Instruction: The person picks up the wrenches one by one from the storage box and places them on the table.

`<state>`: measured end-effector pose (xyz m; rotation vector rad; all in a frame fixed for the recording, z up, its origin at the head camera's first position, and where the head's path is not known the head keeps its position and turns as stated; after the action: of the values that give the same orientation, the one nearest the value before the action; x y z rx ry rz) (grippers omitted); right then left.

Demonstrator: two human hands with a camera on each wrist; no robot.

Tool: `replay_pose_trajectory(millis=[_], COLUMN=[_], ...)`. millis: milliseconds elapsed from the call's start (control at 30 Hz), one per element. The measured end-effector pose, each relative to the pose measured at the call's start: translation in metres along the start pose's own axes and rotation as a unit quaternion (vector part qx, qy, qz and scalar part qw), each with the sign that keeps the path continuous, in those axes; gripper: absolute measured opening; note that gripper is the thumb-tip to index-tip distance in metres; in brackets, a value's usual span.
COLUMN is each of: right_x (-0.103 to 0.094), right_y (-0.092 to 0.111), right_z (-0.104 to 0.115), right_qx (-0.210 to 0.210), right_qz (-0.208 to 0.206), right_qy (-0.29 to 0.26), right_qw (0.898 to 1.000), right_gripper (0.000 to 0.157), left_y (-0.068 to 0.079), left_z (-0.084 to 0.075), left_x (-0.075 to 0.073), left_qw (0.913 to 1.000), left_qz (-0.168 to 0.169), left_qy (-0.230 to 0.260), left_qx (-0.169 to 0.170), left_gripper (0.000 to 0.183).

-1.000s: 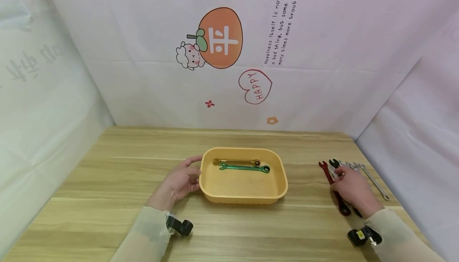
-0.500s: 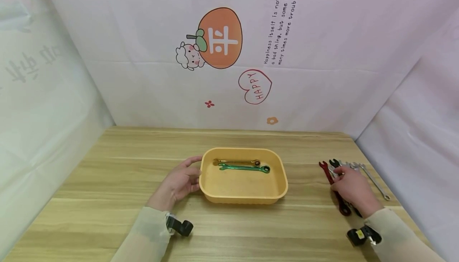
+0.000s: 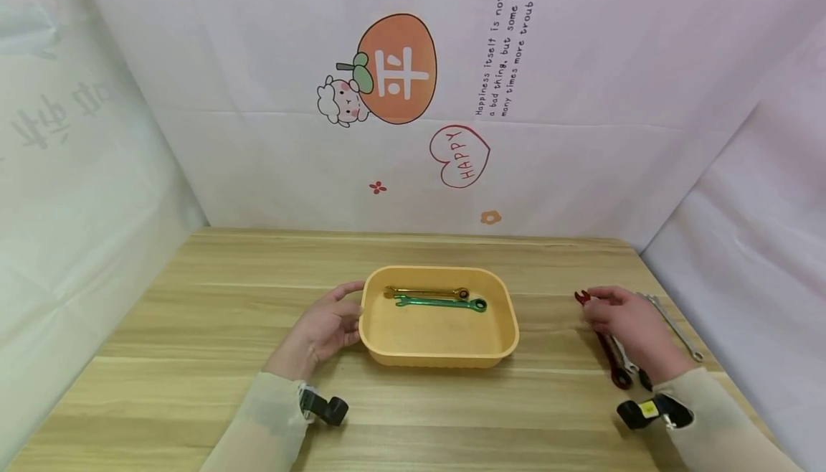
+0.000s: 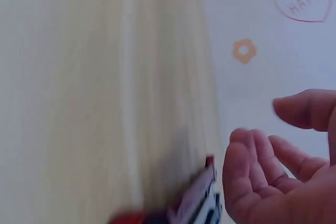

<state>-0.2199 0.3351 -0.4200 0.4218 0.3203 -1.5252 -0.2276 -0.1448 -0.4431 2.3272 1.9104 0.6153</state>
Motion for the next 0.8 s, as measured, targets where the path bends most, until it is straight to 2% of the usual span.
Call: replay_pose_trajectory(millis=[33,100,167,233,400,467,600,800], right_x=[0.001,0.003,0.004,0.006,0.013,0.015,0.022,0.043], right_y=[-0.001,-0.003,-0.006,-0.009,-0.018,-0.021,-0.029,-0.042], right_z=[0.001,0.002,0.005,0.01,0.026,0.034,0.052,0.085], right_qx=[-0.005,-0.004,0.009,0.026,0.053,0.056,0.054,0.042], right_qz=[0.016,0.045,0.068,0.083,0.107,0.122,0.149,0.215], right_qy=[-0.077,-0.207,-0.3,-0.354,-0.369,-0.381,-0.416,-0.422], right_qw=[0.997,0.977,0.952,0.931,0.922,0.915,0.895,0.88], right_gripper=[0.053,0.04,0.031,0.032,0.065,0.071,0.07,0.061], left_y=[0.0,0.0,-0.001,-0.001,-0.002,-0.001,0.0,0.001], left_z=[0.0,0.001,0.001,0.002,0.001,0.0,-0.001,0.0], left_x=[0.0,0.0,0.0,0.0,0.0,0.001,0.001,0.0], left_qw=[1.0,1.0,1.0,1.0,1.0,1.0,1.0,1.0], left_qz=[0.001,0.001,0.002,0.002,0.003,0.002,0.0,0.002], left_qy=[-0.001,0.0,0.002,0.001,0.001,0.001,0.005,0.005], left_qx=[0.001,0.002,0.001,0.001,0.001,0.002,0.001,-0.002], left_gripper=[0.056,0.056,0.056,0.055,0.055,0.056,0.056,0.055])
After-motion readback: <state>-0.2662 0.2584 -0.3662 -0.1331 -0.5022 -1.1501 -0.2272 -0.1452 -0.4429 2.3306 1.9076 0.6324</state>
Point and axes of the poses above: each hand's wrist, its own y-axis away from the middle knuckle, its own x-axis out of the palm, z = x × y, the point moved 2 cm from there along -y, towards the middle knuckle, and after that the axes turned 3 degrees about -y, right-handed, at the moved point
